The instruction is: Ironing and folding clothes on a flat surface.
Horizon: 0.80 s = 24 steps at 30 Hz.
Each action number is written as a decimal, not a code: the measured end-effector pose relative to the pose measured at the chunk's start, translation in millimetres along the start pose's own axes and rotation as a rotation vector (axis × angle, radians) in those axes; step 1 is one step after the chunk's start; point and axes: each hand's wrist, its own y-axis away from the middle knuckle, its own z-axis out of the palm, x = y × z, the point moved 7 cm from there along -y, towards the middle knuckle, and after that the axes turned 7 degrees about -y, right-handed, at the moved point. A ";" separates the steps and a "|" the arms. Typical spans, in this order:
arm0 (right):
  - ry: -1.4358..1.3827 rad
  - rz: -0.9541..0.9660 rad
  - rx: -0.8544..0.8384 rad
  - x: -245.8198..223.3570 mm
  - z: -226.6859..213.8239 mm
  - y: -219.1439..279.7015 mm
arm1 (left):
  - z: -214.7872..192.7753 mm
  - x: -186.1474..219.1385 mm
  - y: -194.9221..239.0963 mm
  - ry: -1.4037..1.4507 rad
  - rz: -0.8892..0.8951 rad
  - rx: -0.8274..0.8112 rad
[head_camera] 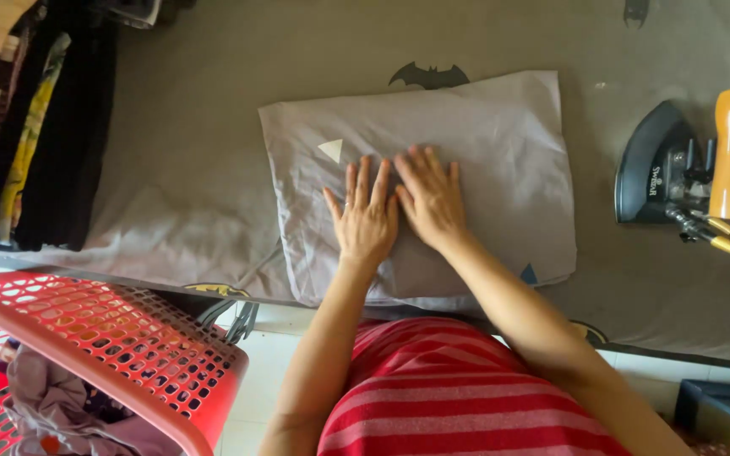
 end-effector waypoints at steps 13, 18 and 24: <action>0.369 0.212 0.122 90.6 -84.5 54.6 | -13.4 -89.5 20.6 -0.154 -0.168 -0.024; 0.196 0.125 -0.132 65.1 -38.1 128.8 | -15.2 -104.7 31.6 -0.175 -0.084 -0.024; 0.334 0.414 -0.064 149.0 -149.5 140.0 | -39.3 -118.5 33.7 0.177 -0.151 0.114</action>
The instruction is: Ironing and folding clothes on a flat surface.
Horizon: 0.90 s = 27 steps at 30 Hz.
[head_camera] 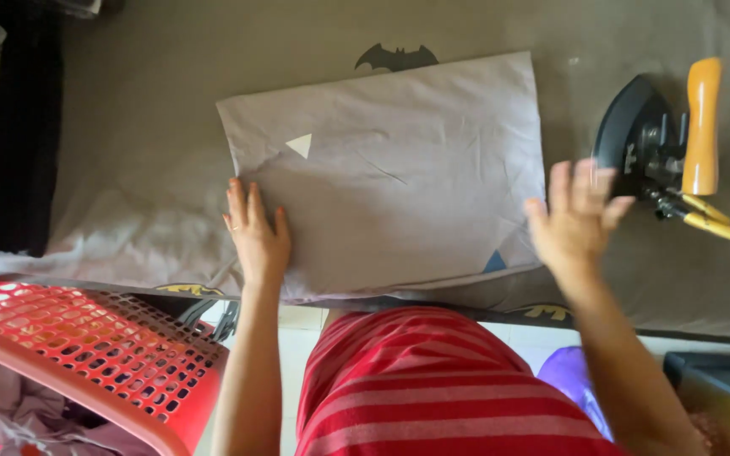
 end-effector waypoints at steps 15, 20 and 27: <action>-0.511 0.497 -0.028 280.5 -8.1 -91.0 | -29.9 -50.2 125.1 0.401 -0.757 -0.174; -0.420 0.478 -0.007 191.1 -49.1 -88.5 | -29.2 -50.7 131.9 0.496 -0.779 -0.145; 0.001 0.030 -0.322 -83.6 -71.7 -50.7 | -27.3 -54.8 136.9 0.464 -0.652 -0.001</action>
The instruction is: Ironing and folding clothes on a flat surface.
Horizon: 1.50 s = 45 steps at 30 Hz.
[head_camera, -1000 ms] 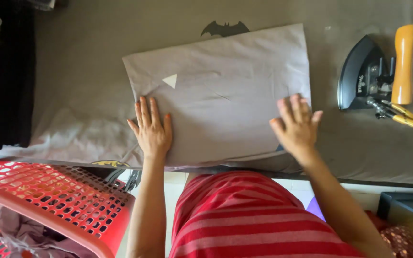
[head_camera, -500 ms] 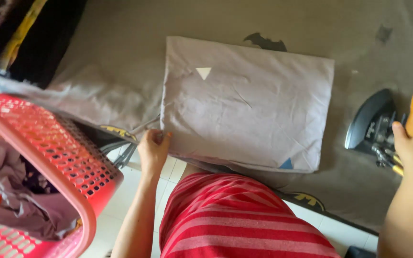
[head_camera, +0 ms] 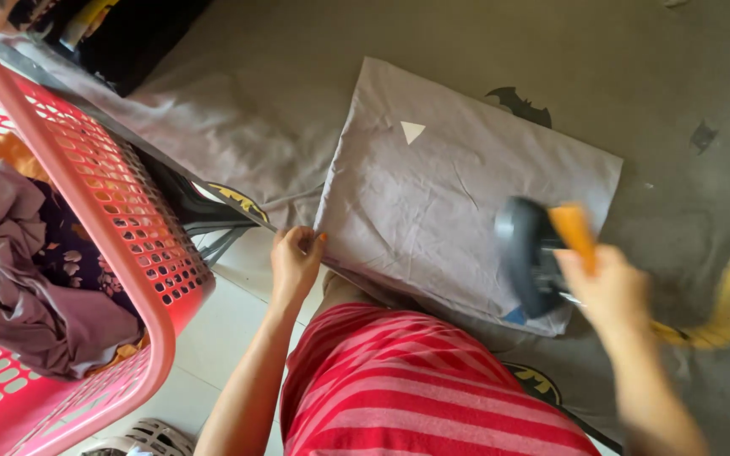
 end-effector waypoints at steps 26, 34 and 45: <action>0.060 -0.582 -0.460 -231.9 81.0 44.6 | 11.4 -28.8 4.4 0.418 -0.271 -0.147; -0.028 0.029 -0.296 -53.2 67.2 14.1 | 14.4 -48.0 -4.5 0.357 -0.161 -0.162; -0.176 0.530 -0.157 87.1 14.2 45.4 | 7.3 -18.0 -1.6 0.289 -0.169 -0.311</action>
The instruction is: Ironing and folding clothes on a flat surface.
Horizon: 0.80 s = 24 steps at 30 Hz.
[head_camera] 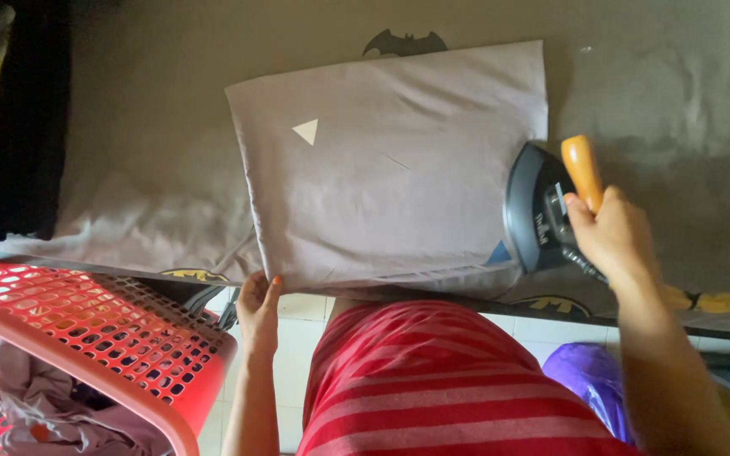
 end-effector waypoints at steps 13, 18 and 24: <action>-0.122 -0.379 0.082 -154.0 35.2 -49.6 | -6.2 -20.9 -4.4 0.031 0.059 0.088; -0.106 -0.546 0.166 -234.1 54.3 -115.5 | -2.7 -15.3 2.1 0.083 0.040 0.117; 0.037 -0.654 -0.137 -307.1 94.2 60.7 | -2.0 -14.6 4.7 0.166 0.039 0.150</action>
